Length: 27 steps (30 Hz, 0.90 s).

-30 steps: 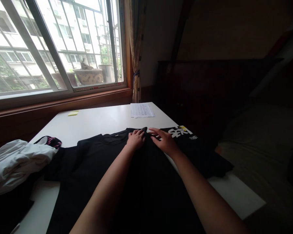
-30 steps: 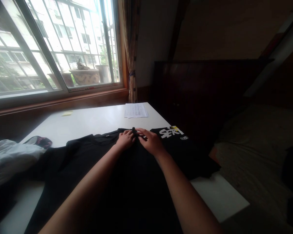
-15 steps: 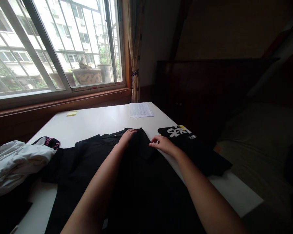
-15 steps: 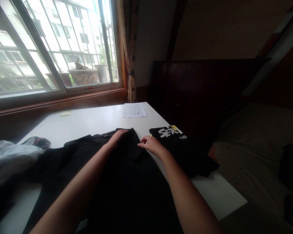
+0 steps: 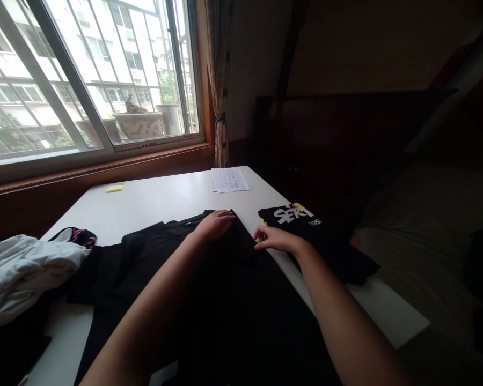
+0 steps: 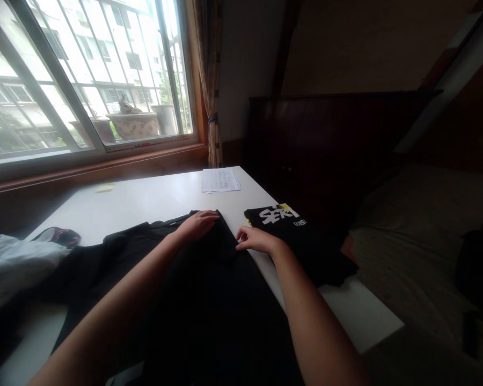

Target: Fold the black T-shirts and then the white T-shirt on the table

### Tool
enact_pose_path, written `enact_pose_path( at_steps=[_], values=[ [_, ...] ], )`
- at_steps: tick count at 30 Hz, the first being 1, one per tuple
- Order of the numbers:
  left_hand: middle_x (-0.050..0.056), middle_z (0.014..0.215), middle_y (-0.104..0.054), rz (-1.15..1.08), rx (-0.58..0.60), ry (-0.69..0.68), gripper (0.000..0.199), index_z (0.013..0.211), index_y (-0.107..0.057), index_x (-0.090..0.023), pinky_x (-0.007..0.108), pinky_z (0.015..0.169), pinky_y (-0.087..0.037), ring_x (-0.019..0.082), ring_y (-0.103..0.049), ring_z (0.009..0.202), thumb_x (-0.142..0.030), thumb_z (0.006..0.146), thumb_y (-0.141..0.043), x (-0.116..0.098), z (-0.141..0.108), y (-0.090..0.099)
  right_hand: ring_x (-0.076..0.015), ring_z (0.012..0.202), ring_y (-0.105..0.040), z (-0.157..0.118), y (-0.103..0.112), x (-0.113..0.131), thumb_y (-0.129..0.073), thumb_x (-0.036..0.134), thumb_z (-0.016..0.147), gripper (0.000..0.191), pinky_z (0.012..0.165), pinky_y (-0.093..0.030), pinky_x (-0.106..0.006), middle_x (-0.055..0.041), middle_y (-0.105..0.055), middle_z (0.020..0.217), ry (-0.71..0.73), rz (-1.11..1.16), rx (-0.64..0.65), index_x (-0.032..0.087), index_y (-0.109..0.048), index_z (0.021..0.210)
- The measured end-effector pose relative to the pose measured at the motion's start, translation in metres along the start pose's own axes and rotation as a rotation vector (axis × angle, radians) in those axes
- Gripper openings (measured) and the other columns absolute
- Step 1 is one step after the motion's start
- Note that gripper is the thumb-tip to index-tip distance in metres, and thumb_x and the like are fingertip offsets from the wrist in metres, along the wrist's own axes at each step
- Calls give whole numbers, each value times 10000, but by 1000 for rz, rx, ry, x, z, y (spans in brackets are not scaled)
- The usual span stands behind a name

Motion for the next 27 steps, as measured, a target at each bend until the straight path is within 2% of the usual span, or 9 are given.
enact_pose_path(
  at_steps=[2, 4, 8, 14, 20, 24, 27],
  values=[
    [37, 1442, -620, 44, 61, -70, 384, 1336, -653, -244, 393, 1238, -292, 219, -492, 1405, -315, 992, -500, -17, 0, -16, -196, 819, -617, 0, -1, 0, -803, 339, 689, 292, 722, -455, -288, -8, -673, 856, 4, -8, 9, 207, -667, 911],
    [61, 1503, -562, 90, 96, -79, 426, 1399, -599, -215, 419, 1246, -267, 230, -443, 1445, -325, 1003, -487, -25, 1, -32, -187, 816, -605, 0, -1, -1, -784, 345, 698, 268, 718, -443, -282, -7, -671, 856, 7, -11, 15, 198, -661, 884],
    [115, 1617, -391, 181, 116, 11, 538, 1532, -425, -167, 467, 1247, -238, 251, -315, 1518, -377, 1036, -422, -18, 5, -49, -183, 791, -598, 0, -2, -1, -767, 357, 693, 229, 722, -436, -285, 2, -673, 797, -9, 7, 40, 192, -670, 819],
    [90, 1659, -301, 276, 120, 170, 567, 1569, -362, -203, 548, 1242, -206, 280, -249, 1541, -427, 1048, -357, 4, 14, -50, -207, 835, -634, -5, -2, 8, -775, 365, 680, 220, 782, -445, -293, -12, -722, 797, -23, -33, 104, 191, -757, 814],
    [85, 1660, -306, 319, 89, 298, 573, 1581, -340, -214, 590, 1231, -198, 309, -228, 1545, -434, 1055, -290, 14, 20, -52, -215, 851, -641, -8, 1, 10, -798, 406, 663, 267, 775, -445, -286, -19, -743, 807, -84, -68, 77, 194, -788, 826],
    [105, 1663, -293, 327, 88, 312, 565, 1584, -331, -200, 591, 1226, -214, 316, -235, 1542, -403, 1061, -263, 17, 20, -52, -210, 830, -632, -8, 1, 8, -800, 455, 662, 310, 767, -441, -283, -11, -733, 772, -102, -55, 71, 197, -796, 833],
    [113, 1668, -277, 325, 107, 262, 559, 1587, -319, -184, 564, 1229, -230, 309, -224, 1546, -362, 1057, -303, 16, 17, -46, -201, 818, -627, -7, 0, 7, -802, 433, 653, 291, 775, -438, -280, -4, -725, 750, -92, -26, 91, 198, -795, 825]
  ],
)
Point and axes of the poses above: each hand's wrist, its own z-axis towards the middle knuckle, its own y-axis out of the back of the hand, x = y × z, the point moved 6 cm from there along z, towards the middle knuckle
